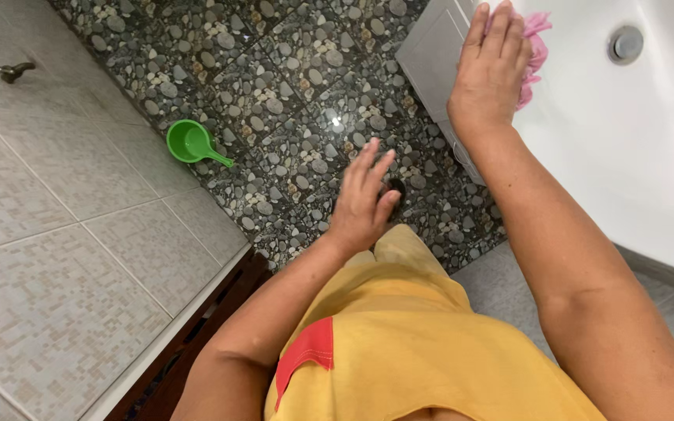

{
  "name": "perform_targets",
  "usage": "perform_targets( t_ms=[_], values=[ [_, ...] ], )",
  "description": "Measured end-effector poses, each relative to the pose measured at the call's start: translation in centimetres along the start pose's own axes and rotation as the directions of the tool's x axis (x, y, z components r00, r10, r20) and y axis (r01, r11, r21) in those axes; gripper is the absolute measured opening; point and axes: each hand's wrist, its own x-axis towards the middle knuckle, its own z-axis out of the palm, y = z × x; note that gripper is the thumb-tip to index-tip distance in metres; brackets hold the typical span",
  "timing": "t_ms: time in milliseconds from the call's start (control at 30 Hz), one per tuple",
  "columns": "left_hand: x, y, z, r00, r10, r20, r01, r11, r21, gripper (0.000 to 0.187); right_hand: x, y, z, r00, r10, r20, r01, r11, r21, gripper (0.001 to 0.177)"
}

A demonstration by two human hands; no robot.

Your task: The person cleans a white bathroom sink using a pink cloth. They wipe the faucet, basin, and edges of the sink repeatedly, ensuring all surfaces are covered. The task involves methodical wiping motions with the cloth.

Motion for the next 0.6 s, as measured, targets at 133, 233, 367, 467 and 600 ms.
perform_targets(
  t_ms=[133,233,367,467,600],
  values=[
    [1.6,1.2,0.6,1.000,-0.022,-0.015,0.020,0.992,-0.127,0.054,1.8,0.2,0.9,1.000,0.006,-0.017,-0.007,1.000,-0.025,0.071],
    [3.4,1.8,0.8,0.998,-0.055,0.012,0.057,0.981,-0.188,0.054,4.8,0.0,1.4,0.999,0.037,-0.022,-0.037,0.999,-0.019,0.074],
    [7.2,1.9,1.7,0.922,-0.353,0.160,0.387,0.863,-0.324,0.060,8.5,-0.4,1.0,0.994,0.053,-0.093,-0.049,0.998,0.051,0.076],
    [10.5,1.0,3.3,0.931,-0.364,0.023,0.321,0.787,-0.527,0.058,10.4,0.0,-0.5,0.991,0.088,-0.098,-0.065,0.975,0.214,0.059],
    [15.1,-0.7,4.4,0.873,-0.472,0.124,0.339,0.403,-0.850,0.068,13.6,2.4,-3.7,0.947,0.321,0.000,-0.202,0.597,0.776,0.038]
  ],
)
